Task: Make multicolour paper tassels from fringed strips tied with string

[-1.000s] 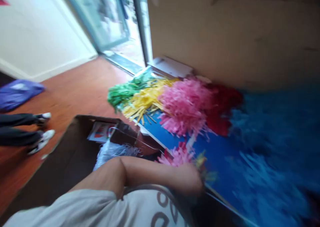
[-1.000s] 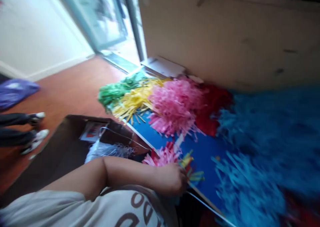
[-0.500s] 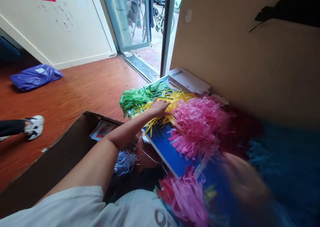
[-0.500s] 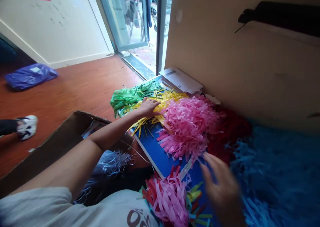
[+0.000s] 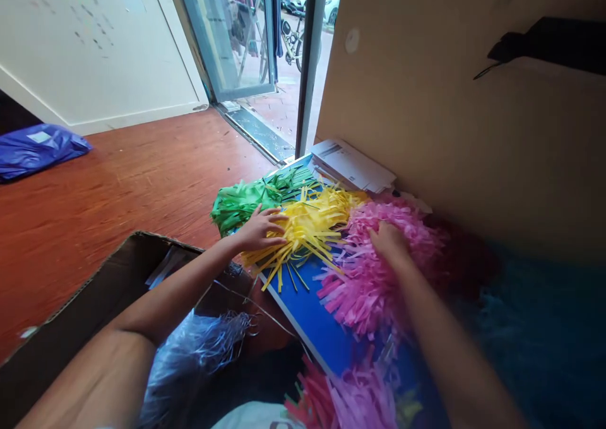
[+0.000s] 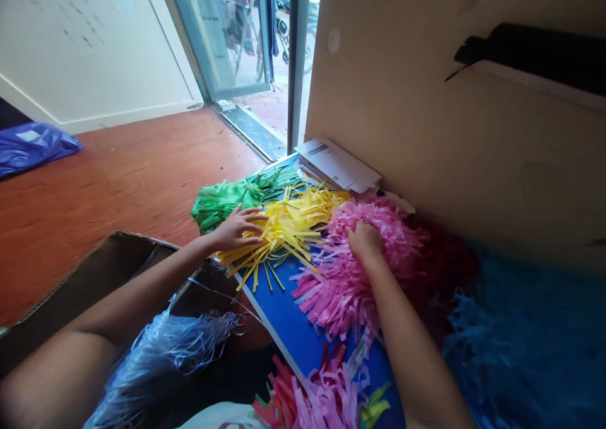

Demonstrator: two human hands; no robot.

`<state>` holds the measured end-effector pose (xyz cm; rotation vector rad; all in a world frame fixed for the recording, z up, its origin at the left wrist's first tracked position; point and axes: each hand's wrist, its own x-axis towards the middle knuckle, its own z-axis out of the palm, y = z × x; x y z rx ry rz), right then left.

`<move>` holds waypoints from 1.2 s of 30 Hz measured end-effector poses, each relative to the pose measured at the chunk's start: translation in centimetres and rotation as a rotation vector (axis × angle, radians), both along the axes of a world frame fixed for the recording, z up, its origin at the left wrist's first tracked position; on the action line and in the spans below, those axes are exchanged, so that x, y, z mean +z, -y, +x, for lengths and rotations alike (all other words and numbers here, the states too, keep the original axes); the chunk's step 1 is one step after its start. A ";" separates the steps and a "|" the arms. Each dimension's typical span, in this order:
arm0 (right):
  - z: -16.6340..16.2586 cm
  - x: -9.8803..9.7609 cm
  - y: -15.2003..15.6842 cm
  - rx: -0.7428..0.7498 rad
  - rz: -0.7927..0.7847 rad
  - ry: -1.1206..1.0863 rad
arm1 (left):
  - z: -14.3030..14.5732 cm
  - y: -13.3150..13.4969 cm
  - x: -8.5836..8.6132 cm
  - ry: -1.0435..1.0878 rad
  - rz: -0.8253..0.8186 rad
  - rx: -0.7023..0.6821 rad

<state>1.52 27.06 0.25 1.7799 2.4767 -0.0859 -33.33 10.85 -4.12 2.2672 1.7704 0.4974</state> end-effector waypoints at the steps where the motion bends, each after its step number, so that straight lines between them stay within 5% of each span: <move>1: 0.5 0.4 0.2 -0.019 0.028 0.004 | -0.4 0.1 0.0 0.026 0.040 0.008; 5: -0.1 2.6 2.4 0.025 0.354 -0.088 | 0.4 -1.4 1.4 0.057 0.318 0.131; 8: -3.0 3.3 4.6 0.195 0.517 -0.194 | 3.6 -4.6 2.7 -0.045 0.214 0.087; 10: -4.9 2.7 5.8 0.373 0.486 -0.236 | 5.9 -6.8 2.9 -0.175 -0.025 0.069; 13: -5.8 1.1 6.5 0.526 0.372 -0.276 | 7.6 -8.8 2.3 -0.240 -0.164 0.083; 17: -4.2 -0.3 6.5 0.500 0.253 -0.310 | 7.3 -8.8 0.9 -0.218 -0.208 0.097; 23: -4.1 0.3 7.5 0.514 0.135 -0.362 | 6.9 -8.5 0.2 -0.112 -0.235 0.106; 29: -5.1 0.1 7.2 0.456 0.131 -0.308 | 4.4 -8.9 1.6 0.074 -0.241 0.126; 36: -8.6 0.7 6.2 0.354 0.107 -0.508 | 2.0 -8.5 3.9 0.321 -0.274 0.190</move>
